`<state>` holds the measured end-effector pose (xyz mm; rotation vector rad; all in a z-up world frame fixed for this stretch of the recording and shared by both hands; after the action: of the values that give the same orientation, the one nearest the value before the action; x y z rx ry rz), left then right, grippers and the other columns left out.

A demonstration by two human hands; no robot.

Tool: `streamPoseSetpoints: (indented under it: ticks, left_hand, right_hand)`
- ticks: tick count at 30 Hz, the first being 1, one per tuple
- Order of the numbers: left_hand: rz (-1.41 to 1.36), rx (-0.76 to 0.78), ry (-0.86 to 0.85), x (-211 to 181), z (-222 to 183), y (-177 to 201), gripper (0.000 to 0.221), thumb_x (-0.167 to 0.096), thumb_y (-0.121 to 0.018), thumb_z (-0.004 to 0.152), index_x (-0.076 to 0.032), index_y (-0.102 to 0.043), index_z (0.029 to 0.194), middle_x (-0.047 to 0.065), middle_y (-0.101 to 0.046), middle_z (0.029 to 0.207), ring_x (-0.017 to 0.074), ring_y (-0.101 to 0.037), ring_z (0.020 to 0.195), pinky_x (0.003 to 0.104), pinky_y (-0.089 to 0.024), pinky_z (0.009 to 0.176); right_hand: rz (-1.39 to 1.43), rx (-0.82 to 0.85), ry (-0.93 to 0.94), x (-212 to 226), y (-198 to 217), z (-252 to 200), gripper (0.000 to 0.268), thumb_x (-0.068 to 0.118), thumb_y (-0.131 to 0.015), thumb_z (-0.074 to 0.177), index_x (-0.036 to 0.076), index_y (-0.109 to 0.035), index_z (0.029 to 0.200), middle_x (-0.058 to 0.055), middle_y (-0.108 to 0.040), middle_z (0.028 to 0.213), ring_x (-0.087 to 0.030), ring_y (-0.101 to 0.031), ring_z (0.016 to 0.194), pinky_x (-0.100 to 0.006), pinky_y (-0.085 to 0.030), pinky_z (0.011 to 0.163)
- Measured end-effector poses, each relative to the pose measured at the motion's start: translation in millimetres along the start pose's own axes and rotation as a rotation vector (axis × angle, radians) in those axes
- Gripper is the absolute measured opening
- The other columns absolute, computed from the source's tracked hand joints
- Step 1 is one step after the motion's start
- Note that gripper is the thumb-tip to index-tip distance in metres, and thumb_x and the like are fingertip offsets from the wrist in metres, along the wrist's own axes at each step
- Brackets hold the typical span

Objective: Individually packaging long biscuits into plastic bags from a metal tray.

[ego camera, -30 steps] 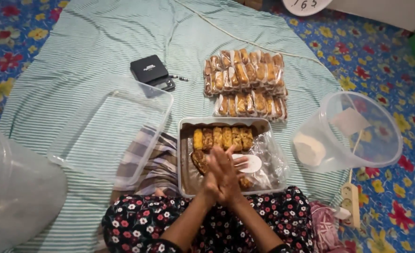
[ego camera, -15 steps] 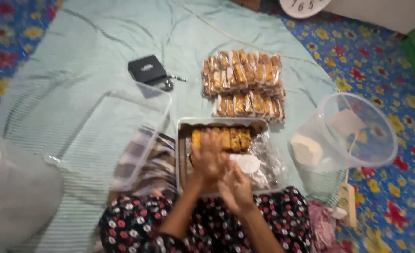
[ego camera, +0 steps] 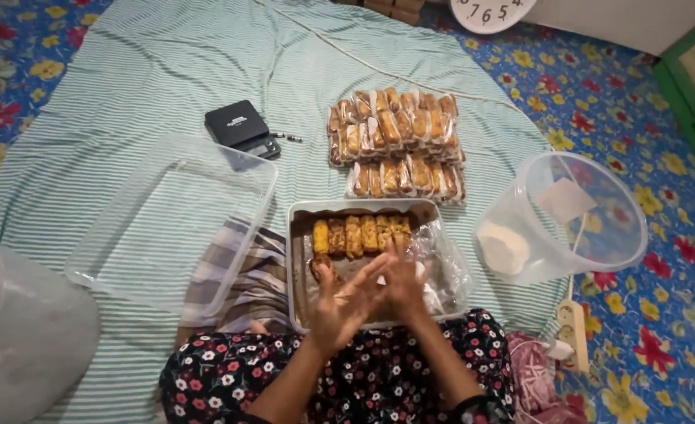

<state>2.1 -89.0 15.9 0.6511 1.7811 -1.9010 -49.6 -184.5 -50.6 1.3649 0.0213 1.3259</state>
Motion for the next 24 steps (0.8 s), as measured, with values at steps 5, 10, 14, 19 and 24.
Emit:
streamPoseSetpoints:
  ticks: [5,10,14,19,24]
  left_hand:
    - [0.992,0.038,-0.341,-18,5,-42,0.067,-0.027,-0.036,0.082,-0.010,-0.042,0.147,0.019,-0.024,0.166,0.0404,-0.019,0.155,0.068,-0.019,0.121]
    - [1.700,-0.205,-0.553,7,35,53,0.070,-0.064,-0.023,0.100,-0.025,-0.020,0.159,0.004,-0.006,0.171,0.0331,0.001,0.158,0.071,0.006,0.120]
    - [1.207,-0.740,-0.430,-42,24,119,0.071,-0.047,-0.051,0.099,-0.005,-0.034,0.154,0.020,-0.020,0.165,0.0347,-0.021,0.153,0.050,-0.025,0.122]
    - [0.280,-0.305,-0.196,23,34,90,0.085,-0.067,-0.027,0.092,-0.018,-0.019,0.160,0.024,-0.037,0.156,0.0376,-0.036,0.147,0.056,-0.038,0.112]
    - [-0.438,-0.309,0.018,43,13,67,0.098,-0.084,-0.033,0.084,-0.018,-0.037,0.156,0.026,-0.054,0.147,0.0405,-0.055,0.131,0.059,-0.038,0.112]
  right_hand:
    - [0.635,-0.066,-0.500,-228,-92,-49,0.061,0.032,-0.041,0.104,0.007,-0.025,0.157,-0.011,-0.034,0.162,-0.022,-0.035,0.149,-0.036,-0.025,0.125]
    - [1.278,0.044,-0.540,47,-25,-3,0.077,0.060,-0.025,0.098,0.015,-0.019,0.161,-0.015,-0.024,0.165,-0.031,-0.025,0.150,-0.049,-0.020,0.120]
    - [1.274,0.103,0.037,163,42,24,0.077,0.044,-0.026,0.107,0.003,0.017,0.156,-0.015,0.013,0.169,-0.026,0.003,0.156,-0.038,-0.004,0.130]
    - [0.561,-0.037,0.218,109,1,18,0.071,0.036,-0.044,0.100,0.010,-0.015,0.159,-0.022,-0.012,0.165,-0.040,-0.012,0.153,-0.060,-0.009,0.121]
    - [-0.343,-0.116,0.329,-1,-43,-3,0.049,0.027,-0.041,0.100,0.017,-0.054,0.146,-0.023,-0.051,0.148,-0.040,-0.040,0.144,-0.064,-0.018,0.118]
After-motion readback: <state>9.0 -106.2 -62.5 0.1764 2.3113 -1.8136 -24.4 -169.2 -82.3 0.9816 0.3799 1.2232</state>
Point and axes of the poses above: each hand's wrist, its own z-axis towards the middle knuckle, its own y-axis out of the back of the hand, x = y × z, the point moved 10 cm from there along z, towards the middle knuckle
